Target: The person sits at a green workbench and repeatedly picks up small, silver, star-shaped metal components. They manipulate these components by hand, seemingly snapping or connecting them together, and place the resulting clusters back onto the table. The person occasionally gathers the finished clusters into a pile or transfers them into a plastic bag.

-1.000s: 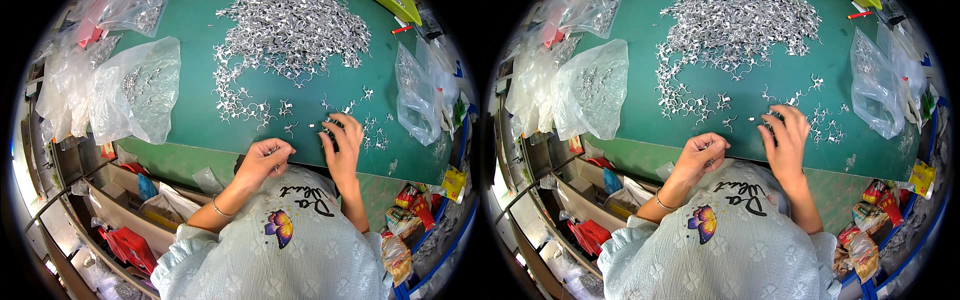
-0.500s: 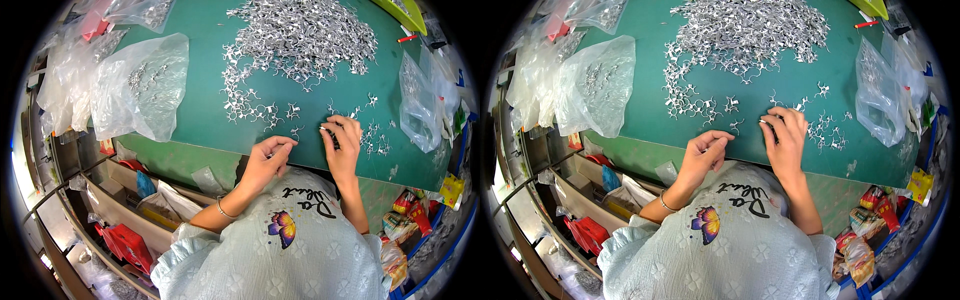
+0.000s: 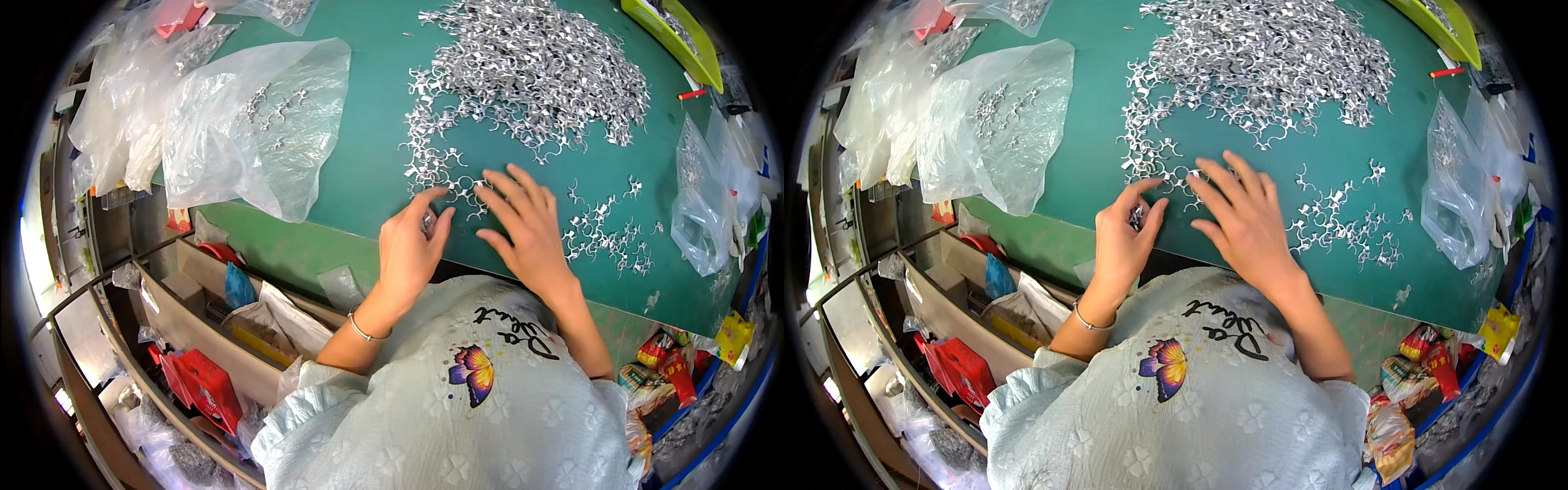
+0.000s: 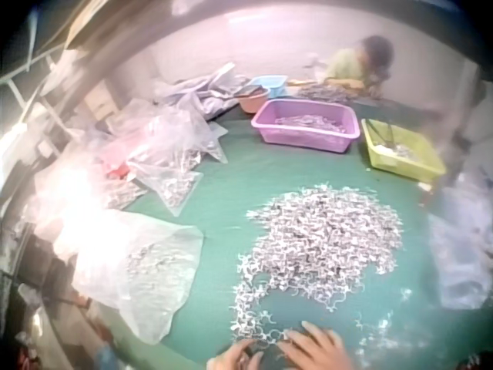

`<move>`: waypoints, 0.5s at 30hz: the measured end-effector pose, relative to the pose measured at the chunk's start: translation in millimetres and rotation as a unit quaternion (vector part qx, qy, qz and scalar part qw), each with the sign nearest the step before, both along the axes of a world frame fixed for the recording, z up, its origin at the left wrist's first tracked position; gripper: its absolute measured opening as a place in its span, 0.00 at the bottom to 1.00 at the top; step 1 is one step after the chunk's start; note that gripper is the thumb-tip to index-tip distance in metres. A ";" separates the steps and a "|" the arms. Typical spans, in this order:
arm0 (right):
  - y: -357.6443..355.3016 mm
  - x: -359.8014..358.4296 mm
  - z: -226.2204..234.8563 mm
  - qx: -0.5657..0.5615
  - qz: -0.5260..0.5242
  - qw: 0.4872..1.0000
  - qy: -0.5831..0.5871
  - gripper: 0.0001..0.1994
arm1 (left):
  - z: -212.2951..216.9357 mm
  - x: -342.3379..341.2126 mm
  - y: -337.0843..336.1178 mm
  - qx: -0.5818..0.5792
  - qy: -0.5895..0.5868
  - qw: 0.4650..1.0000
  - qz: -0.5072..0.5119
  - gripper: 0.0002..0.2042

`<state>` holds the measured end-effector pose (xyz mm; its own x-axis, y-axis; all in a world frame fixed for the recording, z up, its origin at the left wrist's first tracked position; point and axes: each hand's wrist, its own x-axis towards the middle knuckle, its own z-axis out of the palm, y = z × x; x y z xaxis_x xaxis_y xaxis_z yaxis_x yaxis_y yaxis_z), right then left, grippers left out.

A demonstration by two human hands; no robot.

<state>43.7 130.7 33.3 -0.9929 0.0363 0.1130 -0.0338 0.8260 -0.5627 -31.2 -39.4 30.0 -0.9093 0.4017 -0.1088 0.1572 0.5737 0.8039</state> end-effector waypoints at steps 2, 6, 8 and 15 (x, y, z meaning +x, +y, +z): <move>-4.5 5.0 -6.2 0.034 0.040 0.998 -0.025 0.23 | -0.7 -4.2 -3.7 -0.005 0.004 1.000 0.006 0.12; 12.0 24.7 -10.8 0.045 -0.033 0.998 0.011 0.15 | -2.0 -5.2 -10.9 -0.032 0.000 0.999 -0.018 0.12; 13.1 25.4 -3.4 0.037 -0.068 0.997 0.016 0.12 | -1.9 -3.4 -10.7 -0.028 0.005 0.999 -0.041 0.12; -19.7 -1.1 -2.5 -0.019 -0.091 0.994 0.049 0.15 | -2.4 3.1 -8.7 0.036 0.021 0.994 -0.098 0.09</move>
